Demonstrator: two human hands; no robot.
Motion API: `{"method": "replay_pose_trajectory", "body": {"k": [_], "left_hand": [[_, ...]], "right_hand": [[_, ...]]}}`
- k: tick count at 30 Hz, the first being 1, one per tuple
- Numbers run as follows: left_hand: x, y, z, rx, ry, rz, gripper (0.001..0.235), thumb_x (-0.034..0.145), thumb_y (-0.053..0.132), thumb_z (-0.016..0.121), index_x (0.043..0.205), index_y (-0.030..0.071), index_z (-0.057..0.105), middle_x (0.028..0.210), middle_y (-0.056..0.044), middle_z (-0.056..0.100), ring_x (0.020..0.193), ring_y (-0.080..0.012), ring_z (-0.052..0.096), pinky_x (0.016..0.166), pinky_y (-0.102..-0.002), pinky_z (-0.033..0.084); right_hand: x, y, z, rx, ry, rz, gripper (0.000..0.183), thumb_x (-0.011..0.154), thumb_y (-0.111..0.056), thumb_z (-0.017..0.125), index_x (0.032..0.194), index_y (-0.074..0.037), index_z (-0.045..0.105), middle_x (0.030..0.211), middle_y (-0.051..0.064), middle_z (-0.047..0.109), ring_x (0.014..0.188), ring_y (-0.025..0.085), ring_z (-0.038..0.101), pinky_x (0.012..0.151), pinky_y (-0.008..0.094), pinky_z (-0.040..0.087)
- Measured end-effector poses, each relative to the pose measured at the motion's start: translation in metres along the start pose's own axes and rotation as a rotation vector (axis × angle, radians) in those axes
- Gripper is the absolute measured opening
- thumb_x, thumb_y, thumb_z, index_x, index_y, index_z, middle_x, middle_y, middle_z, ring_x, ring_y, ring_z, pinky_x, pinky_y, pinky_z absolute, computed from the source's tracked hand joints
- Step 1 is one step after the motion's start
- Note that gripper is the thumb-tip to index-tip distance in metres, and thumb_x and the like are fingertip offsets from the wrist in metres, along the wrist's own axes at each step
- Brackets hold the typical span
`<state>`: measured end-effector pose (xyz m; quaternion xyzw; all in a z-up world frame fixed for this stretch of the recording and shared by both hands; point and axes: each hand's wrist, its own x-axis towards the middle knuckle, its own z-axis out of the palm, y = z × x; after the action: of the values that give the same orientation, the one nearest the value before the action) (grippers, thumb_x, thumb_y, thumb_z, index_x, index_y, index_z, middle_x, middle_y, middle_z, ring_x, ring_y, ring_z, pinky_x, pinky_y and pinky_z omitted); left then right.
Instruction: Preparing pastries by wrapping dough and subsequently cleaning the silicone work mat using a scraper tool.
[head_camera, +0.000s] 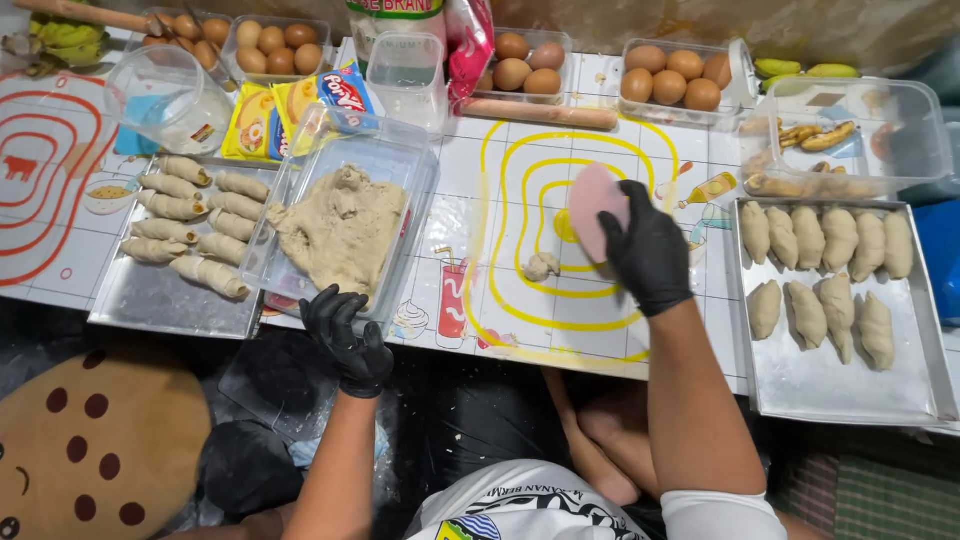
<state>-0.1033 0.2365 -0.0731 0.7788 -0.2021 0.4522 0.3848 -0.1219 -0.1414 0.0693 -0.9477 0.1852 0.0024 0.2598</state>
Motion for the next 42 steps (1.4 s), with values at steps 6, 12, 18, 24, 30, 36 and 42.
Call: {"method": "replay_pose_trajectory", "body": {"k": [6, 12, 18, 24, 30, 36, 42], "left_hand": [[0.003, 0.003, -0.001, 0.056, -0.025, 0.017, 0.043, 0.098, 0.042, 0.049, 0.107, 0.007, 0.073, 0.107, -0.011, 0.063, 0.117, -0.0370, 0.059, 0.113, -0.055, 0.037], [0.009, 0.009, -0.002, 0.042, -0.030, 0.024, 0.043, 0.102, 0.040, 0.045, 0.107, 0.008, 0.073, 0.106, -0.011, 0.063, 0.118, -0.0372, 0.059, 0.112, -0.055, 0.036], [0.002, 0.001, -0.002, 0.053, -0.022, 0.032, 0.040, 0.099, 0.040, 0.050, 0.106, 0.008, 0.074, 0.106, -0.010, 0.064, 0.115, -0.0378, 0.060, 0.111, -0.055, 0.038], [0.005, 0.006, -0.001, 0.084, -0.026, 0.052, 0.037, 0.098, 0.036, 0.050, 0.105, 0.009, 0.073, 0.106, -0.010, 0.064, 0.115, -0.0375, 0.060, 0.110, -0.053, 0.039], [0.007, 0.009, 0.001, 0.092, -0.018, 0.039, 0.039, 0.098, 0.038, 0.049, 0.104, 0.009, 0.074, 0.104, -0.010, 0.064, 0.114, -0.0375, 0.061, 0.109, -0.054, 0.040], [0.011, 0.011, 0.000, 0.110, -0.033, 0.073, 0.042, 0.101, 0.041, 0.047, 0.105, 0.009, 0.074, 0.104, -0.010, 0.064, 0.113, -0.0378, 0.062, 0.107, -0.052, 0.041], [0.004, 0.005, -0.001, 0.145, -0.042, 0.084, 0.038, 0.100, 0.038, 0.048, 0.105, 0.010, 0.074, 0.105, -0.009, 0.065, 0.114, -0.0372, 0.063, 0.108, -0.053, 0.040]], "right_hand": [[-0.039, -0.030, 0.078, 0.033, -0.307, -0.029, 0.053, 0.099, -0.046, 0.053, 0.144, -0.020, 0.047, 0.109, 0.027, 0.072, 0.111, 0.049, 0.066, 0.097, 0.062, 0.051], [-0.010, -0.036, 0.048, -0.001, -0.217, -0.019, 0.047, 0.102, -0.041, 0.048, 0.144, -0.020, 0.046, 0.112, 0.028, 0.071, 0.113, 0.050, 0.065, 0.099, 0.062, 0.049], [-0.022, -0.038, 0.067, 0.004, -0.355, -0.110, 0.052, 0.099, -0.040, 0.054, 0.144, -0.016, 0.048, 0.110, 0.029, 0.071, 0.113, 0.050, 0.065, 0.099, 0.064, 0.049], [0.004, -0.029, 0.053, 0.066, -0.283, -0.080, 0.050, 0.101, -0.039, 0.049, 0.146, -0.017, 0.044, 0.117, 0.028, 0.069, 0.117, 0.049, 0.063, 0.102, 0.062, 0.048], [-0.029, -0.065, 0.079, 0.046, -0.370, -0.300, 0.040, 0.097, -0.032, 0.055, 0.134, -0.015, 0.055, 0.105, 0.024, 0.074, 0.107, 0.047, 0.069, 0.094, 0.062, 0.051], [0.058, 0.008, 0.056, 0.064, -0.131, -0.101, 0.046, 0.104, -0.039, 0.049, 0.143, -0.014, 0.045, 0.101, 0.027, 0.072, 0.106, 0.047, 0.068, 0.098, 0.060, 0.047], [-0.035, -0.078, 0.061, 0.053, -0.513, -0.337, 0.042, 0.095, -0.037, 0.052, 0.131, -0.015, 0.058, 0.104, 0.026, 0.074, 0.109, 0.048, 0.068, 0.095, 0.061, 0.051]]}}
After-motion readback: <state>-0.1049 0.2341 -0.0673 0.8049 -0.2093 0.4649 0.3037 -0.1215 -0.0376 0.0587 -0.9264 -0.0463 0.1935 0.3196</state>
